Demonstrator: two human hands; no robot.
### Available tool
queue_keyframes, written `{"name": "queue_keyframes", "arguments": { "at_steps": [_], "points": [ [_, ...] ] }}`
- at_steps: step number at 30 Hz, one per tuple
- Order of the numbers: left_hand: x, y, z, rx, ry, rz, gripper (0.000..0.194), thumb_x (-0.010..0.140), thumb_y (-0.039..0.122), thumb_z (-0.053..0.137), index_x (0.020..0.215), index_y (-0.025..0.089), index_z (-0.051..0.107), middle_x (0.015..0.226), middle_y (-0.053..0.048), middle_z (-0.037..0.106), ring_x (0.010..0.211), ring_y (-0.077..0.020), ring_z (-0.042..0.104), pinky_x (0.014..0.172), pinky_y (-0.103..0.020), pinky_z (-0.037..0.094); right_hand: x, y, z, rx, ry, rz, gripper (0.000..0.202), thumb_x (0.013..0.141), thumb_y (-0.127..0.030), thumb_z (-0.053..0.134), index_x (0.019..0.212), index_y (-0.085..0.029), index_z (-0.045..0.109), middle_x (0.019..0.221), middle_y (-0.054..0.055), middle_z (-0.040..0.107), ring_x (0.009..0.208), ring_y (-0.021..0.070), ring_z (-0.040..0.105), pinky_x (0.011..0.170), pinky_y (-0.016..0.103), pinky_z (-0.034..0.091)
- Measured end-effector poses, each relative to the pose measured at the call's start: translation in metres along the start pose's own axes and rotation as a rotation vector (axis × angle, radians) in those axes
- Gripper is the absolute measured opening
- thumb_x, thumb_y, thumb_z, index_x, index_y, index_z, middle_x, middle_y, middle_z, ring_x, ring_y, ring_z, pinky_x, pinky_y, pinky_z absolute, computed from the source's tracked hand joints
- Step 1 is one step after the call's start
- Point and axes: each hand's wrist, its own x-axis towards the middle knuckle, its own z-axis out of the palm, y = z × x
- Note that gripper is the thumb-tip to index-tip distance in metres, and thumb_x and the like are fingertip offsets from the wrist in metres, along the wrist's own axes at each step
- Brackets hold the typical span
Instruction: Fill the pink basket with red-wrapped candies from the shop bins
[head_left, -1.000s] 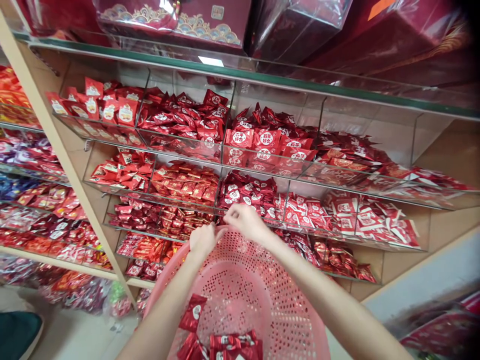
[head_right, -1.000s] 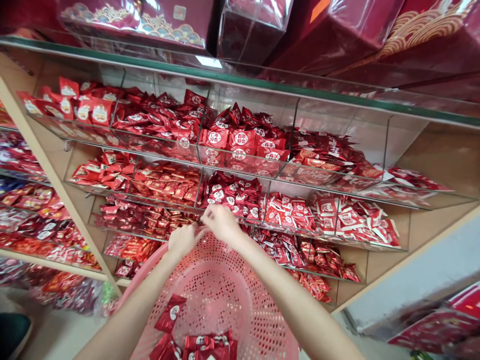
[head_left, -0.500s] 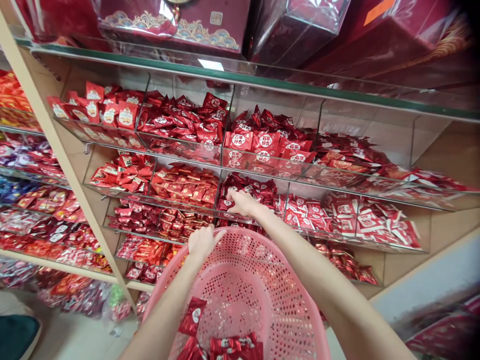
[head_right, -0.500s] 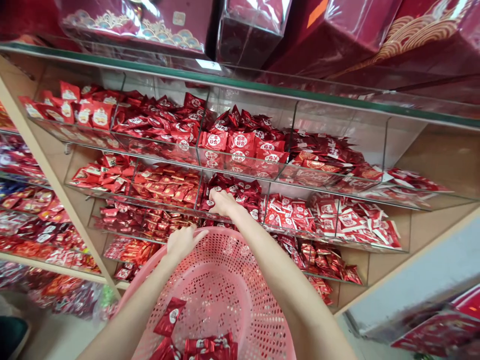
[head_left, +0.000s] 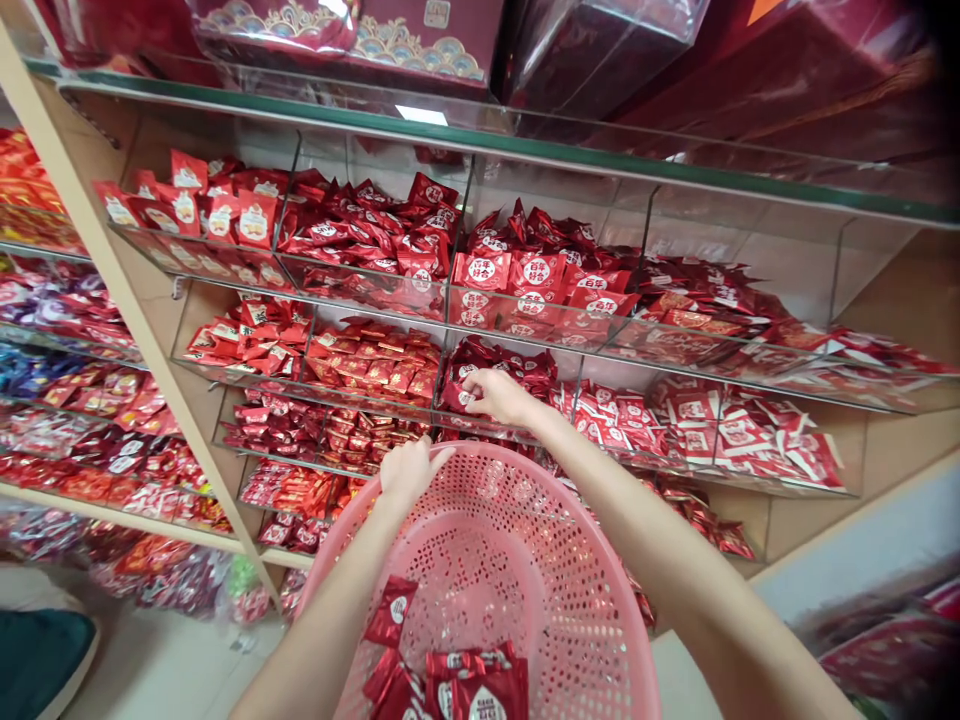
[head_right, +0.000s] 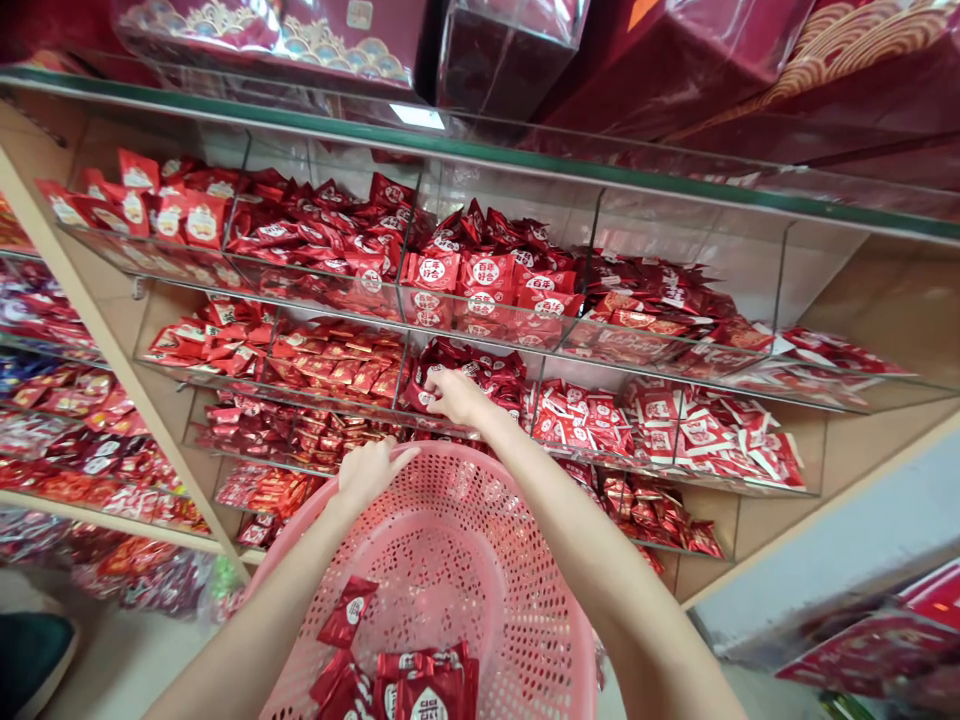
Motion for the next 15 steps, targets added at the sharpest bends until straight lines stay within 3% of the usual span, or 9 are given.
{"name": "queue_keyframes", "arguments": {
  "at_steps": [3,6,10,13,15],
  "points": [
    [-0.001,-0.004,-0.001,-0.001,0.007,-0.016,0.071,0.076,0.069,0.016,0.098,0.017,0.059,0.089,-0.014,0.065,0.085,-0.026,0.061,0.07,-0.035,0.043,-0.027,-0.015,-0.012,0.307,0.137,0.044,0.017,0.066,-0.021,0.064,0.079,-0.014,0.056,0.071,-0.003,0.054,0.065,0.008,0.048,0.061,0.021,0.036],
    [-0.003,-0.006,-0.003,0.005,-0.016,-0.047,0.07,0.077,0.068,0.017,0.1,0.018,0.059,0.091,-0.014,0.065,0.086,-0.0262,0.061,0.07,-0.035,0.043,-0.067,-0.031,0.0,0.813,0.025,0.135,0.027,0.068,-0.028,0.063,0.091,-0.017,0.053,0.079,-0.002,0.056,0.07,0.0084,0.052,0.063,0.021,0.04],
    [-0.007,-0.005,-0.006,0.02,-0.033,-0.067,0.067,0.079,0.065,0.017,0.103,0.018,0.059,0.093,-0.014,0.065,0.09,-0.0261,0.06,0.073,-0.034,0.043,-0.115,-0.039,0.065,1.275,-0.219,0.418,0.031,0.065,-0.032,0.068,0.088,-0.019,0.052,0.077,-0.004,0.055,0.059,0.0047,0.049,0.053,0.016,0.039],
    [-0.008,-0.003,-0.005,0.027,-0.022,-0.05,0.069,0.079,0.066,0.015,0.101,0.017,0.059,0.09,-0.014,0.065,0.089,-0.0268,0.06,0.073,-0.034,0.043,-0.136,-0.043,0.117,1.397,-0.371,0.655,0.035,0.059,-0.031,0.074,0.082,-0.018,0.051,0.071,-0.006,0.055,0.05,0.002,0.046,0.048,0.014,0.037],
    [-0.008,-0.002,-0.004,0.025,-0.018,-0.034,0.072,0.078,0.067,0.014,0.101,0.017,0.059,0.09,-0.014,0.065,0.088,-0.0269,0.06,0.073,-0.035,0.042,-0.143,-0.049,0.14,1.395,-0.488,0.762,0.035,0.058,-0.028,0.074,0.081,-0.017,0.051,0.069,-0.005,0.056,0.05,0.0028,0.049,0.049,0.015,0.04]
  ]
}}
